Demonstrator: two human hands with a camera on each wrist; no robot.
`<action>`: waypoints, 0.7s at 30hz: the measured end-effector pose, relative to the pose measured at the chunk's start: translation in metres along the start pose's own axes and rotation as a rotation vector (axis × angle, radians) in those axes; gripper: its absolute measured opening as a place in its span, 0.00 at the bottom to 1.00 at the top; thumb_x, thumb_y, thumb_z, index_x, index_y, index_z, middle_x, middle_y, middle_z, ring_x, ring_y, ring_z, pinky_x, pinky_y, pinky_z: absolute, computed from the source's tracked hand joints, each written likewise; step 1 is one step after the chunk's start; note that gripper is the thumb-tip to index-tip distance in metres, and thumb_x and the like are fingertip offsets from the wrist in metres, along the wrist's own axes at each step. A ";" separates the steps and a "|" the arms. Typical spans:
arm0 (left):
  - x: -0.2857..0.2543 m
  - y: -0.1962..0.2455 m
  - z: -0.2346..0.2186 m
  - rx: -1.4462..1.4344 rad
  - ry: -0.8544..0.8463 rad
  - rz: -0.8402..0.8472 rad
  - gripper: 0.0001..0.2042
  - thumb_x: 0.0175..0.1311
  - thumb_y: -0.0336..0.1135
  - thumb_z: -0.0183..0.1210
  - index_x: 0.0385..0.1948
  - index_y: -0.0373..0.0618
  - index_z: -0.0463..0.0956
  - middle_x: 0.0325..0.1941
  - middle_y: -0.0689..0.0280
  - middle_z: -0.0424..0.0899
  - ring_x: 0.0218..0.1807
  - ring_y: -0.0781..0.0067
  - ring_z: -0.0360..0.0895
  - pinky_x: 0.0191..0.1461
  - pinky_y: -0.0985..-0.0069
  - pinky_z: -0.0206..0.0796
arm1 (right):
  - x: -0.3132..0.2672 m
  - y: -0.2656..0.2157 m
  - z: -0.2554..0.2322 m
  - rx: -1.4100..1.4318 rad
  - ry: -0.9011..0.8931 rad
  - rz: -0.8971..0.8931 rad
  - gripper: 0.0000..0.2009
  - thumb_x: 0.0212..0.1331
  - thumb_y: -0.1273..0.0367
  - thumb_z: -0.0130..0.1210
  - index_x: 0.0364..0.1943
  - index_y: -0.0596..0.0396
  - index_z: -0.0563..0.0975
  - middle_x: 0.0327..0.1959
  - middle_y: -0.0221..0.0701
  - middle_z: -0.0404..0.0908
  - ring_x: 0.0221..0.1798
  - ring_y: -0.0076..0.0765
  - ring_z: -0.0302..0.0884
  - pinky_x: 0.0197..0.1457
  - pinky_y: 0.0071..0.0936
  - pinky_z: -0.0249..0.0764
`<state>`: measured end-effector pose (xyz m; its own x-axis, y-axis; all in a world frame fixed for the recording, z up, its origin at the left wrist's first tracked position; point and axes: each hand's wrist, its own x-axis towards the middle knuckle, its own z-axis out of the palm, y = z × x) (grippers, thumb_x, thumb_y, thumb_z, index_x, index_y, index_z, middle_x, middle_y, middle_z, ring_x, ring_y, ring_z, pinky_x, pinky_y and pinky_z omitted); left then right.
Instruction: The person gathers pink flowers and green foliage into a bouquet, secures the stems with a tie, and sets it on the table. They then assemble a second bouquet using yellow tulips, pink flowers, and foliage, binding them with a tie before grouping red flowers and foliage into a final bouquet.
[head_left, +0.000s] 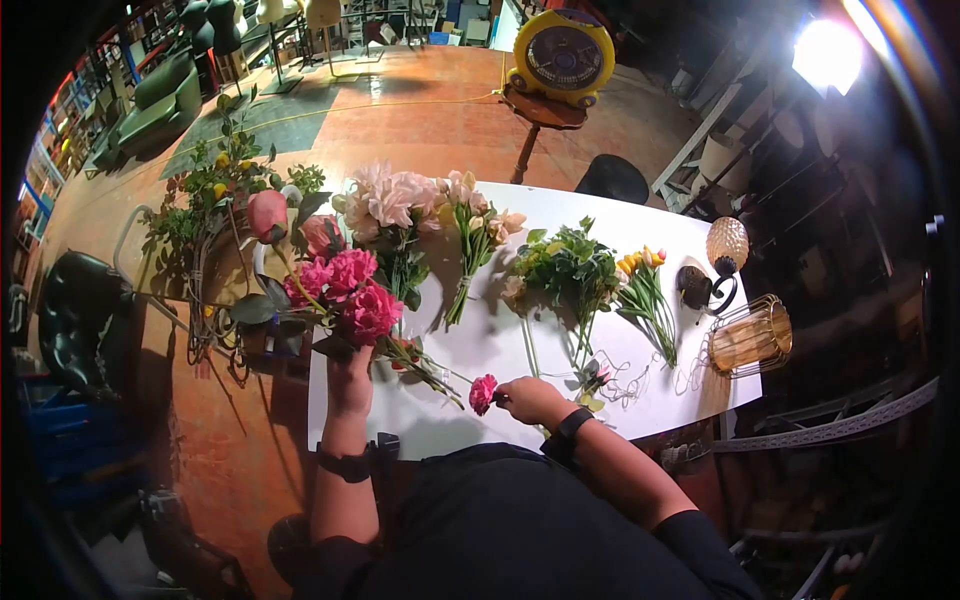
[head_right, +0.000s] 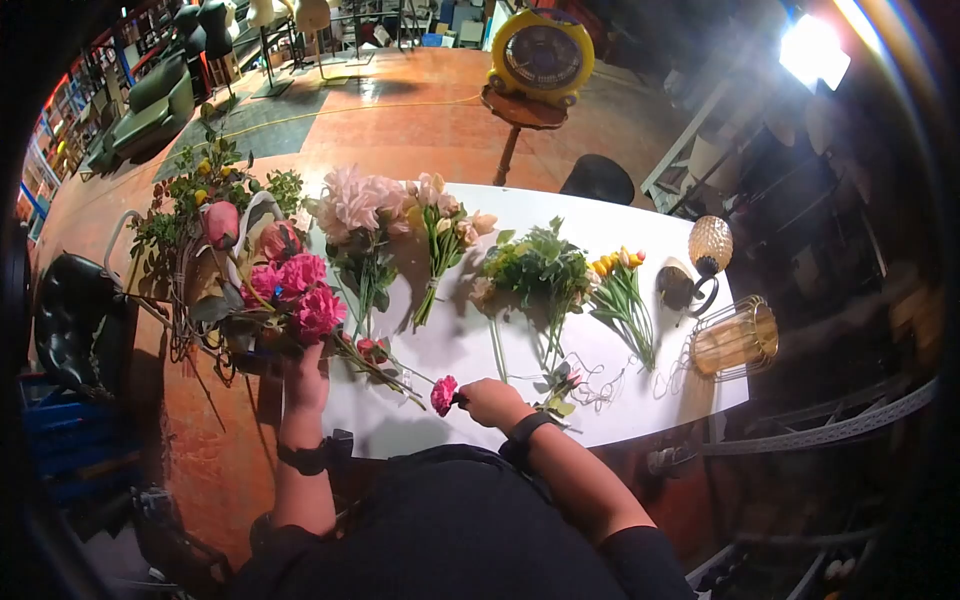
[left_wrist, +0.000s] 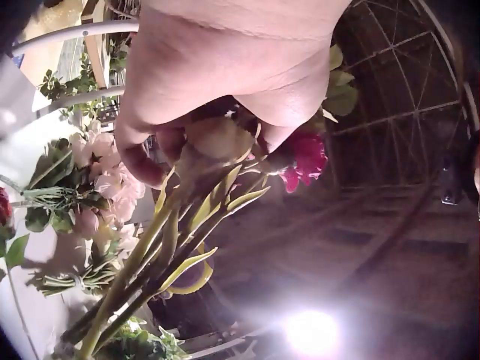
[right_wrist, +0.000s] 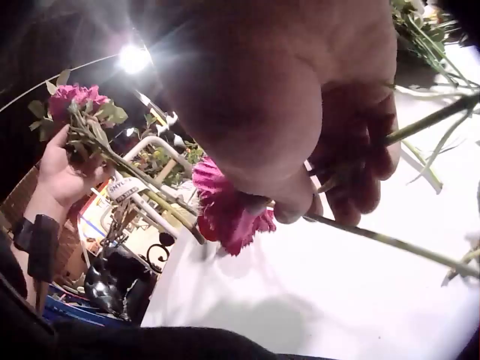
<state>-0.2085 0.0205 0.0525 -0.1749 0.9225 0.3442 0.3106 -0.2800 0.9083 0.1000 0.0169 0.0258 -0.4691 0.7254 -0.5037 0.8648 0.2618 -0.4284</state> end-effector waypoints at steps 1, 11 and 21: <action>-0.001 0.003 0.005 -0.342 0.019 -0.141 0.17 0.63 0.19 0.51 0.53 0.40 0.76 0.57 0.54 0.76 0.59 0.54 0.72 0.63 0.64 0.62 | 0.001 -0.003 -0.002 0.013 0.062 0.044 0.10 0.60 0.64 0.49 0.40 0.51 0.79 0.35 0.44 0.81 0.41 0.56 0.77 0.45 0.49 0.72; -0.008 0.029 0.042 -0.610 -0.176 -0.297 0.17 0.61 0.22 0.55 0.53 0.40 0.74 0.52 0.63 0.79 0.53 0.69 0.76 0.58 0.71 0.68 | -0.023 -0.063 -0.071 0.625 0.444 -0.514 0.17 0.57 0.69 0.61 0.50 0.55 0.76 0.39 0.38 0.80 0.42 0.44 0.77 0.50 0.33 0.73; -0.013 0.052 0.068 -0.515 -0.297 -0.167 0.13 0.67 0.32 0.58 0.49 0.39 0.76 0.48 0.63 0.81 0.50 0.72 0.76 0.53 0.71 0.69 | -0.034 -0.061 -0.080 0.577 0.538 -0.561 0.21 0.49 0.71 0.66 0.51 0.55 0.78 0.49 0.39 0.79 0.51 0.43 0.78 0.54 0.32 0.73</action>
<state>-0.1265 0.0119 0.0792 0.1085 0.9788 0.1736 -0.2026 -0.1492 0.9678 0.0775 0.0270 0.1291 -0.5184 0.8220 0.2357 0.2515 0.4101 -0.8767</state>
